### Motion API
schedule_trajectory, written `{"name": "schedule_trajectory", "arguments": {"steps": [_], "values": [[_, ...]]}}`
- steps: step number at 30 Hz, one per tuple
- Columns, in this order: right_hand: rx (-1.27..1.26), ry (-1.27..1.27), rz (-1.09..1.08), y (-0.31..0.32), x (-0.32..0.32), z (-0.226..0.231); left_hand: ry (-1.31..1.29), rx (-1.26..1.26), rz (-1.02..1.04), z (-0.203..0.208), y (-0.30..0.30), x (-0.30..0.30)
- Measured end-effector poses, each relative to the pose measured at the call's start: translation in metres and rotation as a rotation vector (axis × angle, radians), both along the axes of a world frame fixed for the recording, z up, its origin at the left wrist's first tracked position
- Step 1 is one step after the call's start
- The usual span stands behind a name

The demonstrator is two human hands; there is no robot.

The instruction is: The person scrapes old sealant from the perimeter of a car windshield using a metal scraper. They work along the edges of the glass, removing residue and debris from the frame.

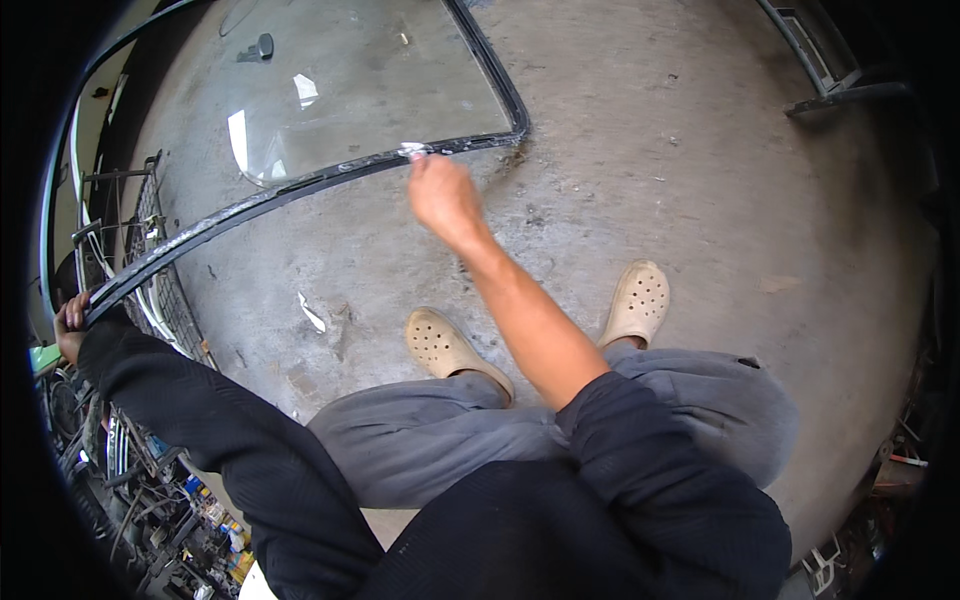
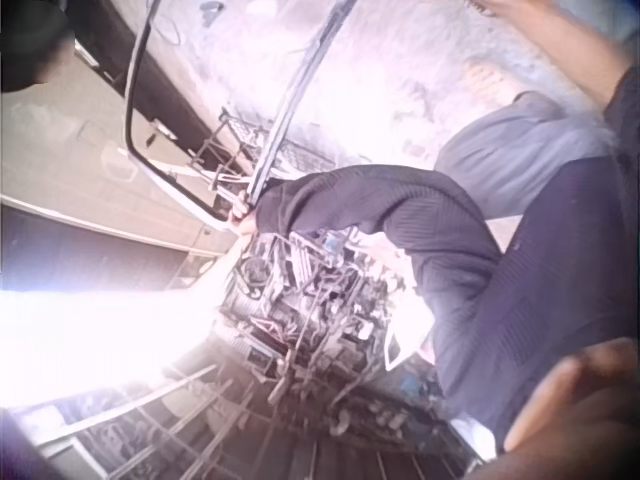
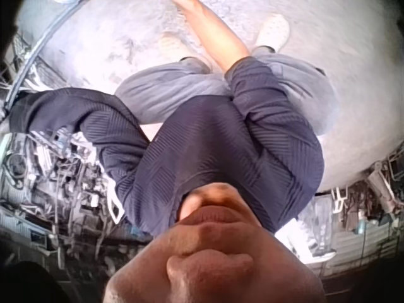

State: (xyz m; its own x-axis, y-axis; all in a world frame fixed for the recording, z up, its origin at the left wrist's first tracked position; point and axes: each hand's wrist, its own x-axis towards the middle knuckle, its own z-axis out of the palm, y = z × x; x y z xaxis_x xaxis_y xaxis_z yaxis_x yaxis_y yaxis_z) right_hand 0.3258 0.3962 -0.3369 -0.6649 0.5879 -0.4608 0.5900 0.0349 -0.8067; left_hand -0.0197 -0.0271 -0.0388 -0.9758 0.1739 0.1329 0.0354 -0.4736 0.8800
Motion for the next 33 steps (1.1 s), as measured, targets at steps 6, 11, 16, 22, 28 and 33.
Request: {"name": "schedule_trajectory", "arguments": {"steps": [6,11,16,22,28,33], "values": [[0.006,-0.032,0.023,0.002,0.003,0.011,0.010,-0.031,0.039,0.002,0.018,0.015],[-0.040,-0.049,0.002,0.021,0.006,0.008,0.052,-0.114,0.111,0.003,0.035,0.028],[-0.009,-0.009,0.054,0.002,0.002,0.028,0.035,-0.059,0.042,0.005,0.035,0.033],[-0.037,-0.041,0.065,0.007,0.001,0.032,0.054,-0.093,0.075,0.002,0.038,0.035],[-0.056,-0.028,0.088,0.009,0.000,0.025,0.053,-0.136,0.090,0.004,0.031,0.034],[-0.001,-0.042,0.124,0.000,-0.001,0.039,0.043,-0.062,0.037,0.000,0.026,0.024]]}}
